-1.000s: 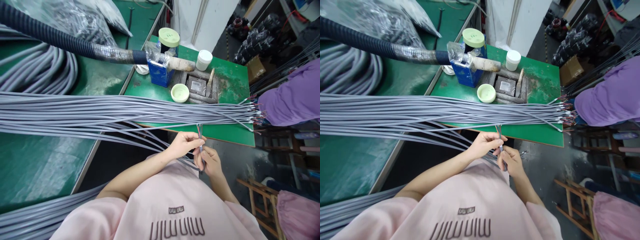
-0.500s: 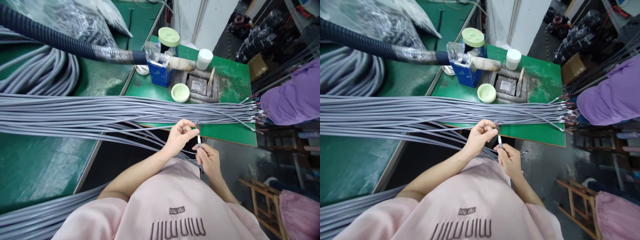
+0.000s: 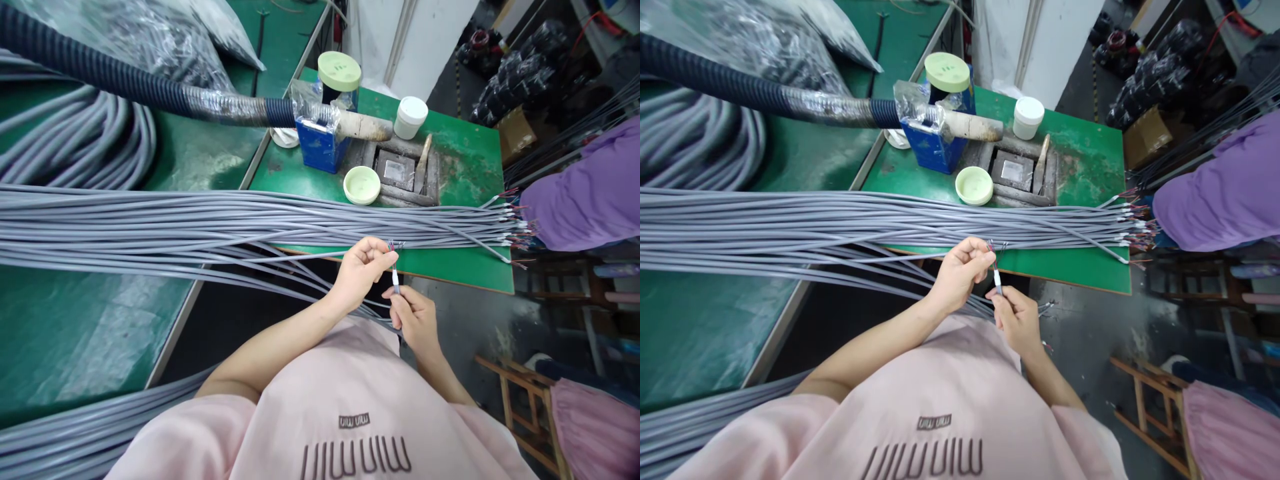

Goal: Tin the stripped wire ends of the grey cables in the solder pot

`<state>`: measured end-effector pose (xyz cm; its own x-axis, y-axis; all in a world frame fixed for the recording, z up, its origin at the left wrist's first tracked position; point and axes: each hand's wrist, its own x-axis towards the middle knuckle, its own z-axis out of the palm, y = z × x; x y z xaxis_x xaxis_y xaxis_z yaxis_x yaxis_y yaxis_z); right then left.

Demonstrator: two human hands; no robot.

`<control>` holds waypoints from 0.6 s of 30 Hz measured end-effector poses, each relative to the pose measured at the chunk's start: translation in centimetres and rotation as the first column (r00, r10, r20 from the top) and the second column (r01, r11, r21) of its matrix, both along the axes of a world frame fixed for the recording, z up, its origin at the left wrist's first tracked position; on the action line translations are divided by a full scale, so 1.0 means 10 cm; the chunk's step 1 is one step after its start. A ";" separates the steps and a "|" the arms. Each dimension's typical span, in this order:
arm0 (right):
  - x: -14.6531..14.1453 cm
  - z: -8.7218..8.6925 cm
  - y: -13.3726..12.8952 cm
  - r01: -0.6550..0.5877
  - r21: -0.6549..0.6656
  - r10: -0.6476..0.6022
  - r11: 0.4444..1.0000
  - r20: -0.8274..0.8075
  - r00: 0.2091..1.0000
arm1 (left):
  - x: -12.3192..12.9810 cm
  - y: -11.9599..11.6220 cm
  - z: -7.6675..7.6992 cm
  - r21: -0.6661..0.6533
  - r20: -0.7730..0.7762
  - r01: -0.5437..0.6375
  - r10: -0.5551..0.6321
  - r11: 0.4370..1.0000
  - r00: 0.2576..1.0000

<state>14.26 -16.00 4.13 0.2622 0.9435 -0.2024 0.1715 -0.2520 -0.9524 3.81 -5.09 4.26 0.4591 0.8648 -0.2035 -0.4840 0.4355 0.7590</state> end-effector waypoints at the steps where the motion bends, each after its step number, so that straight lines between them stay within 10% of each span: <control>1: 0.00 0.00 0.00 0.002 -0.002 -0.002 1.000 -0.003 1.000 | 0.00 0.00 -0.01 -0.003 0.003 -0.001 0.001 1.000 1.000; 18: 0.05 -0.17 -0.03 0.016 0.029 -0.008 0.999 -0.265 0.964 | 0.01 0.00 -0.01 -0.048 0.030 -0.006 0.008 0.999 1.000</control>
